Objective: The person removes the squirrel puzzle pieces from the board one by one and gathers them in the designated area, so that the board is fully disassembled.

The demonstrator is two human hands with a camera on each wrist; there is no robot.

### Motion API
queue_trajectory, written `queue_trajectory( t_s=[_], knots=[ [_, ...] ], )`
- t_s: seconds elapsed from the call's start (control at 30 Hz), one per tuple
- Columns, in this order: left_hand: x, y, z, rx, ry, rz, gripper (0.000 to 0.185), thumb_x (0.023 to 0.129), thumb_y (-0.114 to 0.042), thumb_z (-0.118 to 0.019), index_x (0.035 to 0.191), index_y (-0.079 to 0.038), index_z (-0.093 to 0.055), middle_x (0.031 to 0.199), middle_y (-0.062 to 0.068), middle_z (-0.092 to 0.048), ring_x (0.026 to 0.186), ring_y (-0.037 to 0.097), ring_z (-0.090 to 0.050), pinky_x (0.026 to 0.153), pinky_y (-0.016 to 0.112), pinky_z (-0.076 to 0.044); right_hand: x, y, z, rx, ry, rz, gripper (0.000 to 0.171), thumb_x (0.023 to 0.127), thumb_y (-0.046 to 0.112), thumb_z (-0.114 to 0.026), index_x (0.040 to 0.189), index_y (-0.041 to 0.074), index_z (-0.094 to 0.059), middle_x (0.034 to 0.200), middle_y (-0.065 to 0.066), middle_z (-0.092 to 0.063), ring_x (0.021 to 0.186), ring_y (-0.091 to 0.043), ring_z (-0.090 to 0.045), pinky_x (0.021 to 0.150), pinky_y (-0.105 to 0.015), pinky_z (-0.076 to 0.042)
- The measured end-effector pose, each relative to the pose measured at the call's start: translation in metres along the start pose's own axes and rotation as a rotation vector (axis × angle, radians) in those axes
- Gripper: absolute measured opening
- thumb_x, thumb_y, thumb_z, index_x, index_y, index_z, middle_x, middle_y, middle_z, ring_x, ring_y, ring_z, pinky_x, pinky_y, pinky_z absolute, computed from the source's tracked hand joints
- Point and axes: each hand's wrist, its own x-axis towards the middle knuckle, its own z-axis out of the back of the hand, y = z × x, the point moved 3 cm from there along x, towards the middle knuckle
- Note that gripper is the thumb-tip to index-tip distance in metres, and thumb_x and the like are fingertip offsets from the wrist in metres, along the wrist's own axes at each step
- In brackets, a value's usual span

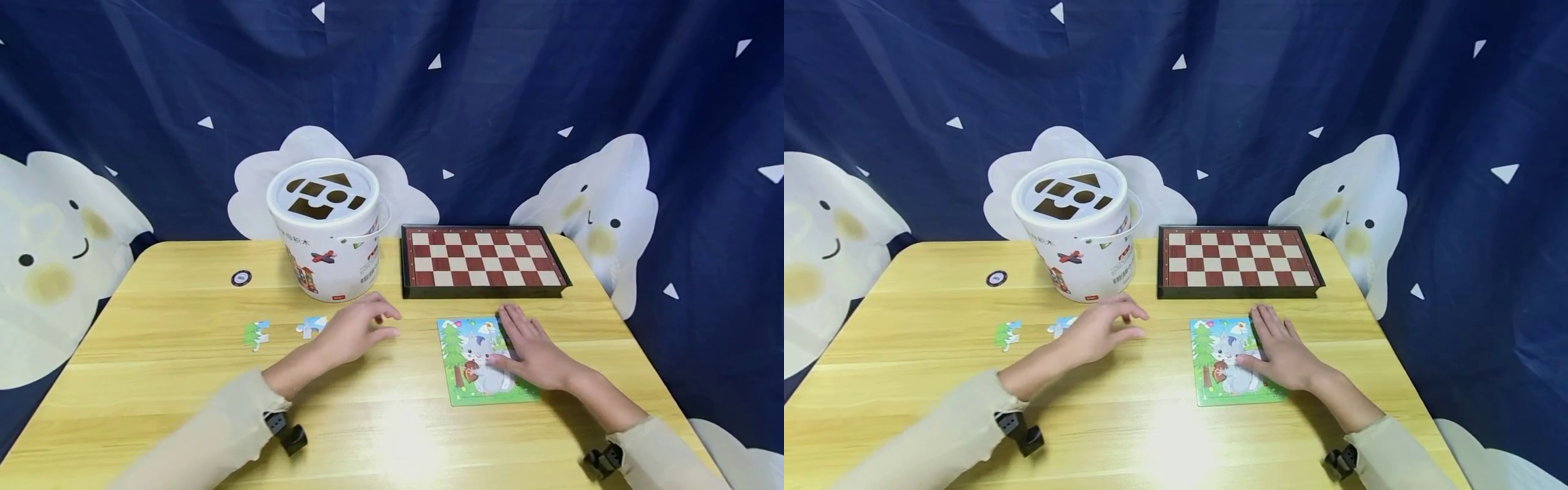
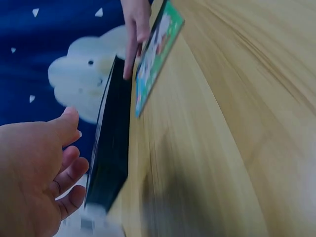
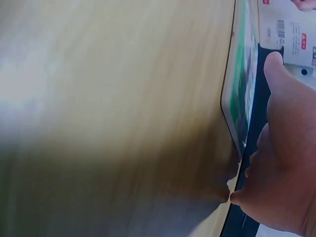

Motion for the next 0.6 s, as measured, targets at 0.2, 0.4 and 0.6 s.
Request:
queue_trajectory(
  t_s=[0.2,0.4,0.6],
  knots=[
    [0.032,-0.022,-0.03,0.001,0.055,-0.042,0.03,0.094,-0.027,-0.075,0.12,-0.012,-0.072,0.113,0.002,-0.067,0.096,0.013,-0.063,0.082,0.026,-0.054,-0.006,-0.009,0.005,-0.013,0.009,-0.013,0.099,0.098,0.052,-0.062,0.159,-0.007,-0.011,0.166,-0.029,-0.006,0.152,-0.047,-0.003,0.117,-0.069,-0.007],
    [0.057,-0.042,-0.06,0.023,0.098,-0.049,0.03,0.095,-0.032,-0.074,0.12,-0.015,-0.072,0.112,-0.002,-0.065,0.092,0.008,-0.062,0.079,0.019,-0.051,-0.011,-0.015,0.003,-0.005,0.008,-0.002,0.099,0.098,0.053,-0.062,0.16,-0.006,-0.011,0.165,-0.03,-0.007,0.152,-0.047,-0.002,0.116,-0.069,-0.004],
    [0.075,-0.057,-0.086,0.064,0.12,-0.075,0.031,0.096,-0.033,-0.073,0.12,-0.015,-0.073,0.112,-0.003,-0.066,0.095,0.007,-0.062,0.081,0.017,-0.049,-0.013,-0.023,-0.006,-0.009,-0.03,0.028,0.097,0.099,0.051,-0.061,0.16,-0.005,-0.011,0.165,-0.031,-0.008,0.153,-0.046,-0.001,0.12,-0.062,0.005]
  ],
)
